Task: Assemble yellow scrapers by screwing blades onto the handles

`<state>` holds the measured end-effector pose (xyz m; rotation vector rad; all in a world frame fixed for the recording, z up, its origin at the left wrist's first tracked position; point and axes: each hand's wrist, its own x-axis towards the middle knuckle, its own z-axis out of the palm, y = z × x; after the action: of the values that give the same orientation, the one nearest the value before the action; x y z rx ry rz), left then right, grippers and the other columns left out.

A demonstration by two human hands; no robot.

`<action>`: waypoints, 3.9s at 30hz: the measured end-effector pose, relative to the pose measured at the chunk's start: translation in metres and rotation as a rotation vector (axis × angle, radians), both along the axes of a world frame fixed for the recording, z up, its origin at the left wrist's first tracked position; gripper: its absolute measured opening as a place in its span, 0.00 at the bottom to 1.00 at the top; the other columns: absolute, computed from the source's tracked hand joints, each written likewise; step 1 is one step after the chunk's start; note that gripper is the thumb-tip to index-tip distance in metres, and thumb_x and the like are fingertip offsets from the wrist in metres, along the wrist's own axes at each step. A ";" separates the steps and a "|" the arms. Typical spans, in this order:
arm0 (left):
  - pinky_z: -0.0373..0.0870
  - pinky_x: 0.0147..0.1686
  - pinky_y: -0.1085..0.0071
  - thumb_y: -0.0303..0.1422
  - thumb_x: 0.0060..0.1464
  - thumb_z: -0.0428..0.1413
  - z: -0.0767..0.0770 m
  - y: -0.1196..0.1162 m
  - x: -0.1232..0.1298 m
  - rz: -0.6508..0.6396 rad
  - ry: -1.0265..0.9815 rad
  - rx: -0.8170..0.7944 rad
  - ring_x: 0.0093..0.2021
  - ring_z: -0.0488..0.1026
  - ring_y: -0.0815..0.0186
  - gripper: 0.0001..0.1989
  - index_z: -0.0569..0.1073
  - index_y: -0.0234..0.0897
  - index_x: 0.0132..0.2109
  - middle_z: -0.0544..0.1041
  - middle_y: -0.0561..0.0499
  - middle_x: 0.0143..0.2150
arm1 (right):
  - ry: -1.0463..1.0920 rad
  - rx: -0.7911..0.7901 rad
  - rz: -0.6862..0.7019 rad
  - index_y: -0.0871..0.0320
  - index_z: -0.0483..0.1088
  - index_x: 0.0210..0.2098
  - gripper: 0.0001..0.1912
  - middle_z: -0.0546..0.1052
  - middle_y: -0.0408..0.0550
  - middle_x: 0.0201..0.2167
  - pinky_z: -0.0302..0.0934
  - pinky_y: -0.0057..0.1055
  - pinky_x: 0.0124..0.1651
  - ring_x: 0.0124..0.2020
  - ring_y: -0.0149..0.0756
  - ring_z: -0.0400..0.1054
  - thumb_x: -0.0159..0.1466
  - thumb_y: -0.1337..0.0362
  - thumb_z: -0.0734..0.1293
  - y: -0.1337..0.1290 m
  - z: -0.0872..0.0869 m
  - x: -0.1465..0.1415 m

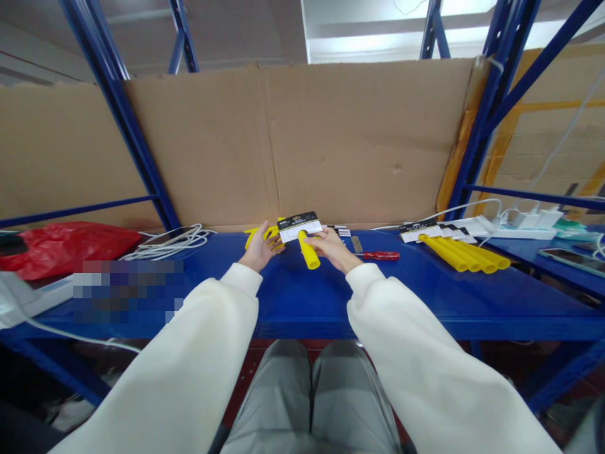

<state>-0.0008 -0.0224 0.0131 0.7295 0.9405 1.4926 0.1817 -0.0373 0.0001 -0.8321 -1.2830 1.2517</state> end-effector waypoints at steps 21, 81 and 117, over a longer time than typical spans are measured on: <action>0.71 0.51 0.60 0.22 0.51 0.61 -0.006 -0.013 0.003 -0.594 0.276 0.190 0.51 0.76 0.57 0.21 0.78 0.42 0.51 0.79 0.43 0.52 | 0.050 -0.066 -0.008 0.56 0.72 0.37 0.16 0.81 0.45 0.32 0.71 0.27 0.32 0.29 0.33 0.76 0.50 0.73 0.74 0.004 -0.001 0.000; 0.69 0.54 0.58 0.21 0.52 0.61 -0.009 -0.007 0.003 -0.473 0.353 0.172 0.57 0.73 0.57 0.32 0.67 0.41 0.63 0.77 0.41 0.56 | -0.305 -0.045 -0.078 0.51 0.58 0.58 0.36 0.62 0.57 0.63 0.67 0.25 0.21 0.22 0.23 0.69 0.52 0.74 0.68 -0.003 -0.006 -0.004; 0.74 0.43 0.66 0.35 0.57 0.58 -0.006 -0.007 0.002 -0.484 0.238 0.158 0.54 0.75 0.56 0.15 0.75 0.37 0.51 0.77 0.42 0.54 | -0.786 0.326 -0.156 0.52 0.69 0.51 0.25 0.66 0.51 0.51 0.70 0.36 0.38 0.34 0.32 0.68 0.54 0.72 0.64 -0.001 -0.012 -0.001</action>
<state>0.0012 -0.0292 0.0074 1.1776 0.7543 1.0730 0.1811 -0.0385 -0.0115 -1.2076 -1.9292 0.5566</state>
